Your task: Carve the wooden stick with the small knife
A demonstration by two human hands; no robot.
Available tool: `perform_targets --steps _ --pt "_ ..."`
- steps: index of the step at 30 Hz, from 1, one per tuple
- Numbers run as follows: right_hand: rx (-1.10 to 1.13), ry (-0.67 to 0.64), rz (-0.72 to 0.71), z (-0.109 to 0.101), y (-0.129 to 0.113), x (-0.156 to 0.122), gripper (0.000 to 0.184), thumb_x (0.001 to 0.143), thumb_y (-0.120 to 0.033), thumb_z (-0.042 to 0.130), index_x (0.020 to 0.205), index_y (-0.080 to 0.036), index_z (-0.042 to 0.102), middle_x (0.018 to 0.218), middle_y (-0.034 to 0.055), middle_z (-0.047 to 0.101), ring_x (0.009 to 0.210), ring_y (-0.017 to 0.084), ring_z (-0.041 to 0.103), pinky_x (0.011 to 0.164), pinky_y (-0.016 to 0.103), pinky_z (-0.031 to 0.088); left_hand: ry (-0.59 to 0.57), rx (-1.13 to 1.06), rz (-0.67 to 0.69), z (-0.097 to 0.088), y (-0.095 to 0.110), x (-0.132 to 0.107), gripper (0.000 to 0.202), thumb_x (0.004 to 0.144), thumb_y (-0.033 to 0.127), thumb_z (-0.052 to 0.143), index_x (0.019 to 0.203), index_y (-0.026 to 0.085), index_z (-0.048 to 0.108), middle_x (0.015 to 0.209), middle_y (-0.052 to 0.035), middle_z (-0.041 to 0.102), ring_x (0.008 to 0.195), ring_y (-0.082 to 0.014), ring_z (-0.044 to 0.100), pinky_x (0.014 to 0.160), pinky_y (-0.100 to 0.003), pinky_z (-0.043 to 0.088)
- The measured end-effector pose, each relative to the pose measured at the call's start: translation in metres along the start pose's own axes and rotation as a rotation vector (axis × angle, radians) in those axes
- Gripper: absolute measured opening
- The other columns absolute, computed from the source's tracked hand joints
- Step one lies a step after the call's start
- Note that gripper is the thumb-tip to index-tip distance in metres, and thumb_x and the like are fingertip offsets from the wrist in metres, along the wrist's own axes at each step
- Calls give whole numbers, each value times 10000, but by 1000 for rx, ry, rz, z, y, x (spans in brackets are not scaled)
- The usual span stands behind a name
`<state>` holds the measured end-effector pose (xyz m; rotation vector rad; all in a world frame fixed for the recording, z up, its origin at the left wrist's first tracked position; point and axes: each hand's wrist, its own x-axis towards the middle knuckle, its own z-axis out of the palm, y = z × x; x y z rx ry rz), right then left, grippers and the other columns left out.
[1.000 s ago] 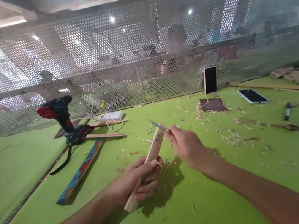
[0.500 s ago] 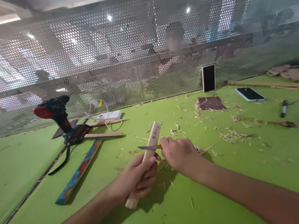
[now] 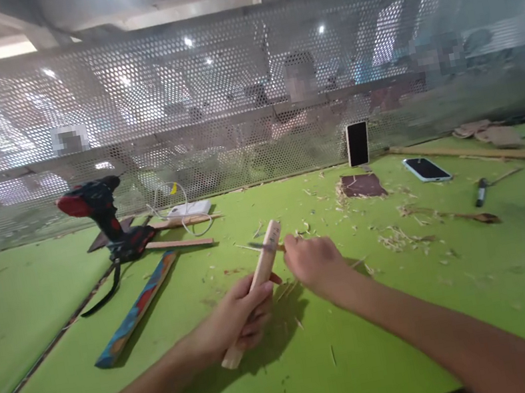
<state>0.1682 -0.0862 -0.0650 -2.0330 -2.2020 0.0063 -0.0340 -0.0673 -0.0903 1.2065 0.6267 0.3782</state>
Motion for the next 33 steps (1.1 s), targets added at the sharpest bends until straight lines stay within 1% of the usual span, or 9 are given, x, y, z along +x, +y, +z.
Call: perform_targets --steps 2,4,8,12,17,22,26,29,33 --pt "-40 -14 -102 7 -12 -6 330 1033 -105 364 982 -143 687 675 74 691 462 160 598 391 238 369 16 -1 3 1 -1 1 327 984 505 606 951 226 437 658 108 405 421 -31 282 337 -153 272" --pt "-114 1 -163 10 -21 -11 262 1020 -111 427 946 -131 678 666 75 691 483 162 613 396 229 329 47 -10 -5 2 -3 3 341 980 507 602 905 239 406 632 115 391 410 -35 263 324 -147 248" --pt "-220 16 -199 9 -24 -15 229 1012 -121 454 908 -119 659 646 78 679 494 164 627 399 227 250 79 8 -24 3 -9 5 325 983 504 591 914 246 405 572 133 361 386 -42 230 314 -148 244" --pt "-219 34 -232 8 -22 -16 242 1002 -116 444 867 -123 645 613 65 648 460 149 589 395 230 229 104 9 -19 5 -9 4 335 962 518 617 935 235 438 597 128 371 398 -38 249 323 -148 250" --pt "-215 27 -234 10 -20 -14 266 1017 -118 430 882 -108 659 606 64 635 433 135 535 379 224 220 122 33 -50 7 -5 4 328 956 511 617 933 230 450 586 130 354 395 -39 237 324 -156 234" --pt "-179 -13 -219 9 -18 -12 320 1022 -105 373 884 -91 662 609 54 606 405 109 468 364 202 219 107 40 -36 6 -3 2 312 963 496 606 982 229 446 612 131 354 398 -39 258 326 -153 241" --pt "-214 17 -225 8 -18 -12 323 1020 -103 361 889 -86 656 606 51 587 418 112 469 372 203 211 95 29 -42 5 -3 3 320 957 491 621 964 233 431 630 129 356 393 -32 269 327 -154 229" --pt "-211 58 -230 9 -16 -11 307 1011 -107 379 858 -99 645 585 34 556 400 101 426 373 206 188 89 28 -42 2 -6 5 321 964 493 617 966 232 429 630 129 356 392 -32 276 329 -156 233" --pt "-209 97 -238 9 -13 -11 281 1000 -111 405 844 -107 638 575 18 539 401 92 400 373 202 205 71 41 -34 -5 -12 7 331 970 509 610 996 228 438 648 123 377 403 -35 295 335 -160 243"
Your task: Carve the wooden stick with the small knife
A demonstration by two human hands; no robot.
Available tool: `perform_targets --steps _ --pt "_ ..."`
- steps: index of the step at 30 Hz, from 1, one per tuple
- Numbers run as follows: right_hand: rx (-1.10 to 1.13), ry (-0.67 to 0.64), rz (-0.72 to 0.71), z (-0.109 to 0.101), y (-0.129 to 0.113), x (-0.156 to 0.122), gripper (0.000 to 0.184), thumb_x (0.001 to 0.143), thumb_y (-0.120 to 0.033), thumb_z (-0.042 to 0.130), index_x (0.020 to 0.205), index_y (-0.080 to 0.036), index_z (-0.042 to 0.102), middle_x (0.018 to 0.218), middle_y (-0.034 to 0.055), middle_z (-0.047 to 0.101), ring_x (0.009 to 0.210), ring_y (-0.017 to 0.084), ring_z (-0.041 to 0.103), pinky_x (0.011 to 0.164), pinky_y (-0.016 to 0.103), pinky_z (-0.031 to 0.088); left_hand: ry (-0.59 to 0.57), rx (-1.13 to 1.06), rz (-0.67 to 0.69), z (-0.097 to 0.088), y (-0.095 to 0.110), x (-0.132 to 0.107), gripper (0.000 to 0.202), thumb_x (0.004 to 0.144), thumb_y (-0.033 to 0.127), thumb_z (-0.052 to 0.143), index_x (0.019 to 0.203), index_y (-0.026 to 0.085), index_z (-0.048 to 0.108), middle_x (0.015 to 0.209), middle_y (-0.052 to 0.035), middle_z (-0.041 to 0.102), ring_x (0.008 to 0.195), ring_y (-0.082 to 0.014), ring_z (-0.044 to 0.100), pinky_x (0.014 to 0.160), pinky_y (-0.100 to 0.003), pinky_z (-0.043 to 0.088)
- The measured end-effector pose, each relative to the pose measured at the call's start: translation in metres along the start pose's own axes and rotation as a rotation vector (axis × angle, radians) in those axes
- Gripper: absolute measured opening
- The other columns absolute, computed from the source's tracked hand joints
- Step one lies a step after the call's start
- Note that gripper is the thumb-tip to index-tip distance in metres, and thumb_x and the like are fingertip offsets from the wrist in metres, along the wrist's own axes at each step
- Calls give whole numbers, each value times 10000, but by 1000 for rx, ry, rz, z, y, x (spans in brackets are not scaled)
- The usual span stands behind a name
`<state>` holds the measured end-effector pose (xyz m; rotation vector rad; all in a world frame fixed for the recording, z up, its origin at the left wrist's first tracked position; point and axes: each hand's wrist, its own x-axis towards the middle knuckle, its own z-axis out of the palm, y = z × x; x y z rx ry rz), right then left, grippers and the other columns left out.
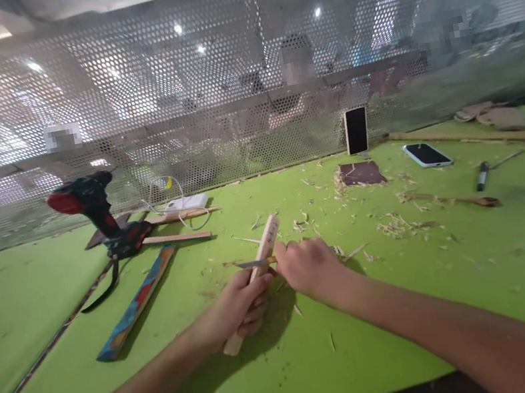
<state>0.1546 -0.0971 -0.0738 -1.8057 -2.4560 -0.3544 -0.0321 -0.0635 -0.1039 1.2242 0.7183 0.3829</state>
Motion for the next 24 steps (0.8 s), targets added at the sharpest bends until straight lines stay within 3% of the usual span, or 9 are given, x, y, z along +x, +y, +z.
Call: perform_targets --steps 11,14,17,20,24 --pt "-8 -62 51 4 5 5 306 1015 -140 370 933 -128 664 640 55 633 452 142 509 418 247 278 76 34 -70 9 17 -5 342 948 489 636 960 239 404 613 133 340 417 -41 248 352 -171 205" --pt "45 -106 157 9 26 9 344 1012 -111 344 905 -134 671 609 51 610 404 129 469 420 245 327 55 56 -82 7 16 -10 308 979 473 601 983 232 409 624 127 351 425 -43 250 360 -173 214" --pt "29 -111 341 11 61 12 330 985 -96 360 878 -136 669 568 46 560 377 145 430 416 279 353 -8 150 -102 6 14 -15 280 1011 466 555 1093 212 470 626 115 373 424 -53 268 360 -178 233" --pt "96 -38 437 9 87 15 377 1018 -151 307 915 -142 669 596 58 567 409 163 457 431 300 367 -66 134 -93 6 12 -17 315 1012 468 563 1178 205 511 627 113 355 422 -53 256 362 -178 244" --pt "274 111 431 5 82 15 433 1051 -245 249 936 -144 654 611 57 574 440 170 483 432 294 353 -114 -62 -45 2 10 -14 294 996 445 604 1139 203 516 659 106 366 437 -41 257 366 -159 255"
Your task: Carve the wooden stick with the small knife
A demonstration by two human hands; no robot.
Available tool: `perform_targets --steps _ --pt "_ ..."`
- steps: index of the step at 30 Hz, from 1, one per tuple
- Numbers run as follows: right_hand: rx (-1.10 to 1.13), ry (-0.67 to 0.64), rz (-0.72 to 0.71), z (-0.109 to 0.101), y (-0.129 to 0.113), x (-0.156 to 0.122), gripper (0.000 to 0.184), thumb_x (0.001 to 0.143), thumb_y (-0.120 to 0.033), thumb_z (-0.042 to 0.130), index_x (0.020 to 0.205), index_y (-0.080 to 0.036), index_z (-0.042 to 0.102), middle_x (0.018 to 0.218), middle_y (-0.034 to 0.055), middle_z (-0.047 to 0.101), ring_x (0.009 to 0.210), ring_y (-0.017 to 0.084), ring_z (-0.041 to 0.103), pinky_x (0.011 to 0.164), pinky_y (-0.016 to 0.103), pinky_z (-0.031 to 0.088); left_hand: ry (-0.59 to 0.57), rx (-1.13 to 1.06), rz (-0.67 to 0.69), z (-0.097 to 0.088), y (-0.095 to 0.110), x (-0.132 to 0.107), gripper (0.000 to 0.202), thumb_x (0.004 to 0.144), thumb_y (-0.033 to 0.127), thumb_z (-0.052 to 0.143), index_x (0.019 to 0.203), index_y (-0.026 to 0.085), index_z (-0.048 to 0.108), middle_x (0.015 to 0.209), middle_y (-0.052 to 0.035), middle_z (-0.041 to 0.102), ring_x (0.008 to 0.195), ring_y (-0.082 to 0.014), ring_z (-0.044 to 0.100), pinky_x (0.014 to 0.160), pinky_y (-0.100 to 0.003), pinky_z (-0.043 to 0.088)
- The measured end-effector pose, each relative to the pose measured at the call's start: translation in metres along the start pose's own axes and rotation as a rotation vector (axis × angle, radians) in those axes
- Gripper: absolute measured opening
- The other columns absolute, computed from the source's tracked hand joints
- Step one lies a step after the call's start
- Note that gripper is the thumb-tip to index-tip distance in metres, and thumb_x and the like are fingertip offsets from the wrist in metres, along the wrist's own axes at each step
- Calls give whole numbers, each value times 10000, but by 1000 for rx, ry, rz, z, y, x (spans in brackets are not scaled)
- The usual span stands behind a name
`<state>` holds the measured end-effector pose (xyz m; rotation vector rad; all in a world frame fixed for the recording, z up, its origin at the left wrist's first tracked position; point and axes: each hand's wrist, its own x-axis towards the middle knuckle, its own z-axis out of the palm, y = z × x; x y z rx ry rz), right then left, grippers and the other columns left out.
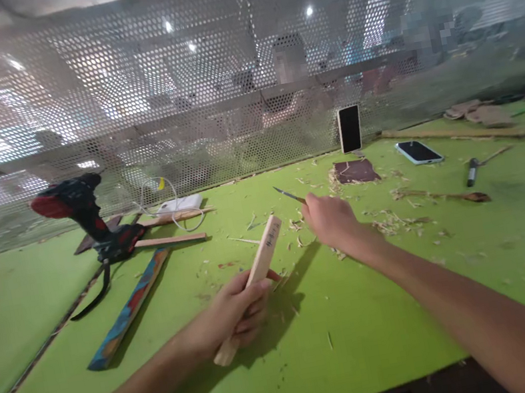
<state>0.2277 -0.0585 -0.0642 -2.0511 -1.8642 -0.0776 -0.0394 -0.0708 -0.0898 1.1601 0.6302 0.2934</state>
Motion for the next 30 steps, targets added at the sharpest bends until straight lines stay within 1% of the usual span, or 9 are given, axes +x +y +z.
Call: perform_targets --steps 4,7,10,12,16,19,24,27,30 --pt "60 -48 -88 2 -23 -15 398 1044 -246 288 952 -124 655 616 53 589 456 167 514 439 285 355 -10 -87 51 -4 1 3 295 982 444 642 1090 206 505 698 97 402 445 -31 302 368 -148 273" --pt "48 -108 -164 4 -41 -29 367 1028 -190 305 984 -118 662 634 49 613 466 167 544 439 278 370 11 -102 71 -5 4 3 299 982 449 645 1073 208 493 694 98 413 441 -30 313 364 -146 275" --pt "45 -203 -263 9 -56 -41 354 1022 -166 317 958 -128 663 651 52 646 467 159 572 426 264 396 21 -120 63 -3 6 5 318 967 468 664 996 218 469 681 103 408 430 -23 306 360 -142 268" --pt "-7 -212 -320 11 -63 -47 331 1014 -165 347 929 -140 667 654 55 664 478 165 589 432 269 402 31 -135 62 -1 6 5 345 954 478 678 945 226 442 669 109 402 416 -18 288 353 -139 251" --pt "-145 -163 -367 13 -69 -51 294 1000 -164 395 916 -145 677 674 67 686 498 174 599 446 284 373 35 -137 53 2 4 5 361 943 481 684 914 230 427 649 115 393 400 -16 271 342 -138 237" --pt "-190 -152 -394 13 -70 -52 276 1003 -182 415 930 -140 678 693 74 696 529 186 623 453 289 356 59 -130 43 3 3 4 358 940 471 683 900 228 423 652 115 392 398 -13 267 335 -134 233" --pt "-186 -154 -366 16 -72 -51 305 997 -155 389 913 -129 681 637 64 671 439 157 551 409 269 309 71 -117 35 2 4 5 358 933 475 688 906 228 430 647 115 395 399 -17 282 327 -135 236" --pt "-207 -134 -358 15 -72 -49 254 988 -173 449 931 -131 694 650 74 688 475 176 583 424 274 320 80 -116 25 4 6 5 359 933 471 682 892 230 418 636 120 386 394 -14 262 324 -131 220" --pt "-243 -171 -340 13 -71 -46 260 997 -163 448 957 -128 703 679 81 707 504 183 608 435 272 322 95 -119 9 6 9 4 355 922 443 691 889 235 404 625 123 378 392 -16 248 319 -129 199"
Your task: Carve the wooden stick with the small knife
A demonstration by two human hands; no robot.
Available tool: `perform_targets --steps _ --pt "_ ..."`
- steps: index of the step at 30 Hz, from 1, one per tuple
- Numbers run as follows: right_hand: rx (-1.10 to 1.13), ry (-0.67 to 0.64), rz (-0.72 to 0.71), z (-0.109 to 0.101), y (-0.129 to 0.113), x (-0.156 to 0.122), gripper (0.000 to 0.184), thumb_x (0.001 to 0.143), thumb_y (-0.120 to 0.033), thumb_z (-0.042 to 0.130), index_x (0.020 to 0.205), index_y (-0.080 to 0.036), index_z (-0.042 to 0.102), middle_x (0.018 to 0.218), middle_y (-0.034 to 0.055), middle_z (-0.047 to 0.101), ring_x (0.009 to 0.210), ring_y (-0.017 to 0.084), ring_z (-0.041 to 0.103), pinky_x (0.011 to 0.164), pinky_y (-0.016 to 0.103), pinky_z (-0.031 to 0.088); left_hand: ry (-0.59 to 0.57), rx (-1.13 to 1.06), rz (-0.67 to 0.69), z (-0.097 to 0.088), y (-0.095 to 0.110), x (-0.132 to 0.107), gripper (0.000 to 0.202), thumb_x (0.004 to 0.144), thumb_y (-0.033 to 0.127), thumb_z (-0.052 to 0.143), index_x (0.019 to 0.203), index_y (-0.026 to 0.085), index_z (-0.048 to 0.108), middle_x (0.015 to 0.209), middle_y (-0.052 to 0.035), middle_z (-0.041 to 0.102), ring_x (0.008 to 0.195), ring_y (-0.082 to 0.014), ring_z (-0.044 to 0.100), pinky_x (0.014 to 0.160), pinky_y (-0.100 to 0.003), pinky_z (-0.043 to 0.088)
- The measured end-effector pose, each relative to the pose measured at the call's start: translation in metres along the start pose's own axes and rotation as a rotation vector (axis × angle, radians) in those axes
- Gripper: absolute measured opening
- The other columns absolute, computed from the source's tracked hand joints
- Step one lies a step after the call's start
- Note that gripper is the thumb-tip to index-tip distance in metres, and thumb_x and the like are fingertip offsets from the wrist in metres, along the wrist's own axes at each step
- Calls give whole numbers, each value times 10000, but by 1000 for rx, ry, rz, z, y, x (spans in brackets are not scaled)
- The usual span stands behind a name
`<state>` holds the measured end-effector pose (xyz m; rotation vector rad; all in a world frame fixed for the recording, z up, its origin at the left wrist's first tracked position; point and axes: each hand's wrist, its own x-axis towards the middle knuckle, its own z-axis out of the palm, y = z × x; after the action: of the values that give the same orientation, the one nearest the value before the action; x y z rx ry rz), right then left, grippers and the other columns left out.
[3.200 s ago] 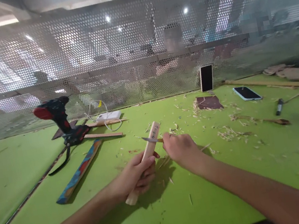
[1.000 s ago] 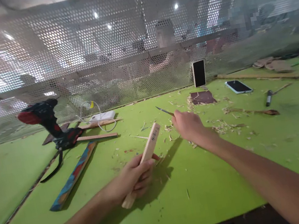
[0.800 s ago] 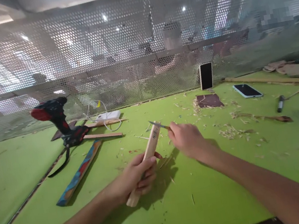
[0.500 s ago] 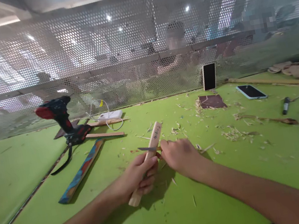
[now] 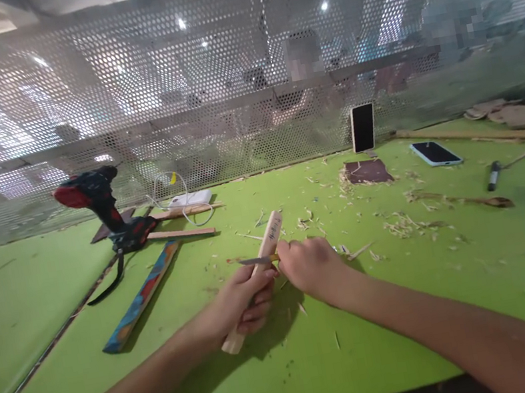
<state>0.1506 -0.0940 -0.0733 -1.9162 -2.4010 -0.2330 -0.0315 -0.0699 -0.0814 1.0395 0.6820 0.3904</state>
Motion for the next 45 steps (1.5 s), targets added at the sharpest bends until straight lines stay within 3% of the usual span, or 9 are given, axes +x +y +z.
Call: perform_targets --steps 11,18,22,29,36,40,45 --pt "13 -16 19 9 10 6 308 1009 -165 390 995 -132 696 674 79 684 497 182 577 449 286 339 -43 30 0 -6 -1 2 325 961 409 643 861 230 392 643 111 368 408 -22 259 324 -143 203" --pt "155 -18 341 11 64 18 349 1030 -165 352 932 -140 686 602 68 568 412 162 473 438 311 387 -58 120 -34 -5 -5 -5 229 1000 401 590 983 216 456 610 122 351 411 -35 252 341 -147 245" --pt "261 4 398 13 80 21 447 1056 -205 256 994 -127 692 618 76 579 419 166 482 436 320 399 -106 102 -39 -4 -3 -7 251 987 395 616 1076 210 472 619 126 364 421 -34 251 357 -147 264" --pt "433 105 348 12 68 17 358 1051 -287 336 900 -168 638 609 47 572 449 163 492 447 299 365 -104 23 -2 -8 0 -4 306 940 412 676 993 214 449 666 108 403 429 -26 291 362 -155 248" --pt "429 125 183 7 49 11 292 1006 -237 383 889 -161 640 620 45 589 484 164 517 481 289 354 119 416 92 -6 0 -1 211 993 354 570 1085 186 481 557 107 455 393 -70 385 354 -179 343" --pt "373 71 154 4 43 9 289 1000 -200 374 909 -153 644 620 45 591 488 162 534 481 281 373 68 354 123 -11 -5 3 353 985 386 597 1228 166 469 586 92 520 426 -92 461 383 -195 415" --pt "383 22 129 6 32 6 319 1003 -171 349 902 -175 652 667 62 634 515 176 585 484 294 436 -1 160 159 -16 -11 7 378 979 437 631 1199 163 491 547 109 473 397 -68 391 367 -167 324"
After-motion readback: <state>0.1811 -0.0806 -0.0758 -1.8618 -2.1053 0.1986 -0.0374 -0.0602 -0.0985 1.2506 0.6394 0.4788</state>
